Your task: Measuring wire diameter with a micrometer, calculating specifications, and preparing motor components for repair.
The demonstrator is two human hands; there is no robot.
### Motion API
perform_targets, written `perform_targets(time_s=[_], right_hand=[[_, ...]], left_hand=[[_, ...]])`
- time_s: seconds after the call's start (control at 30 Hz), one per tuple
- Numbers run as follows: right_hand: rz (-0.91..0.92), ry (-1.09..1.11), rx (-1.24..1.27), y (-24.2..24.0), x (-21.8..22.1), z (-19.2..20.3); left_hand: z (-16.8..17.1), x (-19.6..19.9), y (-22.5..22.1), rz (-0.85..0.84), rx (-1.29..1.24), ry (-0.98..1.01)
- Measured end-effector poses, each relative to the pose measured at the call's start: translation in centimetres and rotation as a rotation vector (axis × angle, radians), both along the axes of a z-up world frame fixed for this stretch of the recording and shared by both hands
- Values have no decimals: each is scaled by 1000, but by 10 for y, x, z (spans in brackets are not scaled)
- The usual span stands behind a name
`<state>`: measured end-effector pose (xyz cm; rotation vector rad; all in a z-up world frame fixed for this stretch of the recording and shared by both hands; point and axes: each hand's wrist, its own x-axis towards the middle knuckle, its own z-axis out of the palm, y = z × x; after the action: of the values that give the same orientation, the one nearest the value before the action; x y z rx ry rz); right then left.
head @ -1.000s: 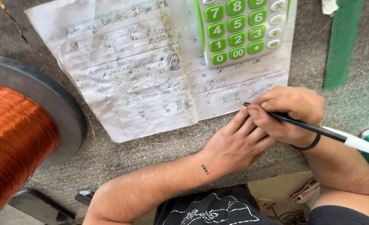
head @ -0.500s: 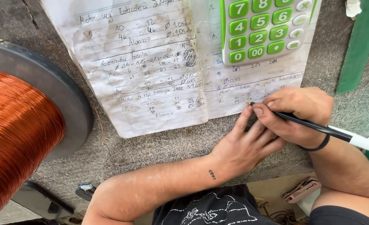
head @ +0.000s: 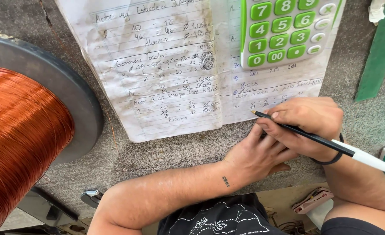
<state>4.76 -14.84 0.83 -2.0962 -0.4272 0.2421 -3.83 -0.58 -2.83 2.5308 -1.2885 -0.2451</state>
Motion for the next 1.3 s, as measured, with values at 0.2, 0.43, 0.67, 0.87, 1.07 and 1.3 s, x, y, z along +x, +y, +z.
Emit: perform_targets(time_s=[0.2, 0.43, 0.67, 0.87, 1.07, 1.3], right_hand=[[-172, 67, 104, -14, -13, -14], [-354, 35, 117, -50, -24, -12], [-255, 18, 50, -42, -11, -9], [-234, -10, 74, -43, -11, -11], [-211, -11, 25, -44, -10, -12], [-194, -38, 26, -40, -9, -10]], left_hand=[[5, 8, 2, 49, -72, -12], [8, 16, 7, 45, -93, -30], [5, 16, 5, 63, -126, -57], [4, 16, 2, 104, -180, -54], [5, 18, 3, 116, -180, -60], [7, 19, 4, 129, -214, -43]])
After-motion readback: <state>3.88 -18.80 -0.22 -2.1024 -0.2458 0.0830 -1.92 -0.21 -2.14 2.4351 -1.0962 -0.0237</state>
